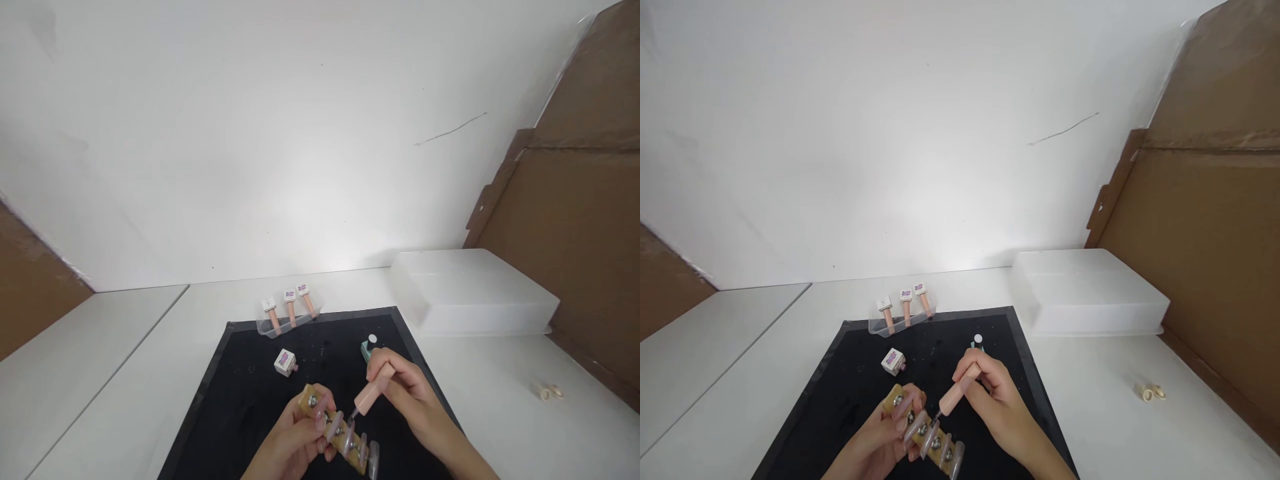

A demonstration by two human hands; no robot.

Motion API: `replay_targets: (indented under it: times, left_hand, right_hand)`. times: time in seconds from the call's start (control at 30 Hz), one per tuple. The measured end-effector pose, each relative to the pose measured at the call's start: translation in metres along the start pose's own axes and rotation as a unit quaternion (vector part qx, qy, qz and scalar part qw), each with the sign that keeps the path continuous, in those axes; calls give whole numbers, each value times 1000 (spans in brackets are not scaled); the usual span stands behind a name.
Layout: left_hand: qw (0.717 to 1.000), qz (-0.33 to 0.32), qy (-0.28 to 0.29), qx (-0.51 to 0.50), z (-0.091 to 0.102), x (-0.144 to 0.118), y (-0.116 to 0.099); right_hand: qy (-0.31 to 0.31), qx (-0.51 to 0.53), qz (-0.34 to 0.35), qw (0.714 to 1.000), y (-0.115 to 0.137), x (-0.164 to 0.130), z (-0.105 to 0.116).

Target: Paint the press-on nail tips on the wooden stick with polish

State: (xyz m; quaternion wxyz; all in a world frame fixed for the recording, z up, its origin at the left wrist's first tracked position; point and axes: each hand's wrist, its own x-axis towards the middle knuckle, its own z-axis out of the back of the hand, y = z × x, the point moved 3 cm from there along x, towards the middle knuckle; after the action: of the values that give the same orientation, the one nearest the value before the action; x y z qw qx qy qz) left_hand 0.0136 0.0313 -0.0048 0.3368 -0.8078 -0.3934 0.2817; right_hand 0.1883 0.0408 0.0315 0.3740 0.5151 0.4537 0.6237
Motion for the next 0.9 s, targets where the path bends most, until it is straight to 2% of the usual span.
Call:
replay_targets:
  times: [0.1, 0.27, 0.37, 0.7, 0.9]
  left_hand:
    - [1000, 4, -11, 5, 1, -1, -1]
    - [1000, 3, -6, 5, -2, 0, -3]
    - [1000, 2, -7, 0, -4, 1, -3]
    - [1000, 0, -10, -1, 1, -1, -1]
    - [999, 6, 10, -31, 1, 2, -1]
  right_hand:
    - [-17, 17, 3, 1000, -3, 0, 2]
    - [55, 22, 7, 998, 2, -4, -3]
    - [72, -3, -11, 997, 5, -6, -6]
    - [-18, 13, -26, 999, -3, 0, 5]
    - [53, 44, 31, 997, 3, -2, -1]
